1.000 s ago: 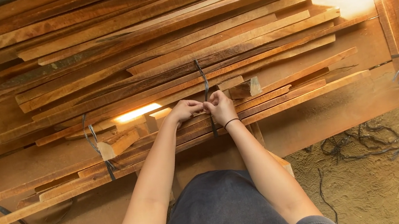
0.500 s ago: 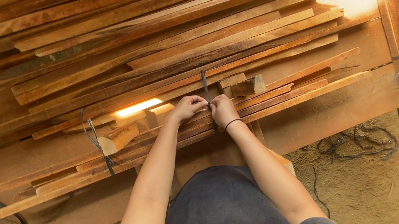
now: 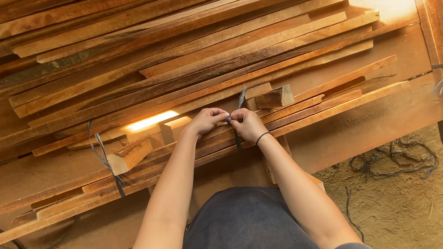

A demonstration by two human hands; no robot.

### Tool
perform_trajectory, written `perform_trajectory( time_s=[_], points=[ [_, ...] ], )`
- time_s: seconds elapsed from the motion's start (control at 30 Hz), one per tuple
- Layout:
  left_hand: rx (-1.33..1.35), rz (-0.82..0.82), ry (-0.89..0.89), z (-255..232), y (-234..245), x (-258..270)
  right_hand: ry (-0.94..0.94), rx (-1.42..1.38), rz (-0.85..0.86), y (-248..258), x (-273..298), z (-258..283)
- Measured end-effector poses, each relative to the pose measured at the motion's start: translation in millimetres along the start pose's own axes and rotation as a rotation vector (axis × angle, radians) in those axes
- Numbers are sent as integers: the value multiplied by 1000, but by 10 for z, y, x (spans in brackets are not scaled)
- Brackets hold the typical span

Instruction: Organizing and tying bundles of wood strips in a woodworking shop.

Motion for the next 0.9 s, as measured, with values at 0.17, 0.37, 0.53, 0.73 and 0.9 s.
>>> perform_trajectory(
  time_s=[0.17,0.37,0.53,0.73,0.9],
  points=[
    [36,45,27,38,-17,-39,113,-10,-291,275,265,240],
    [116,69,131,205,-27,-105,346,-54,-428,359,575,425],
    [54,-178,243,821,132,-473,518,-83,-516,335,779,388],
    [-456,-373,159,1122,262,-740,553,8,-606,337,1250,246],
    [-444,-366,137,701,304,-541,529,24,-569,305,1182,224]
  ],
)
Point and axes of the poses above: each hand's wrist, its own x-axis away from the middle knuckle, its own y-axis out of the back of the hand, z = x × y, the point moved 9 cm from there along -x, towards the middle knuckle, and after that the axes turned 13 degrees about -y, right-handed, at the moved point
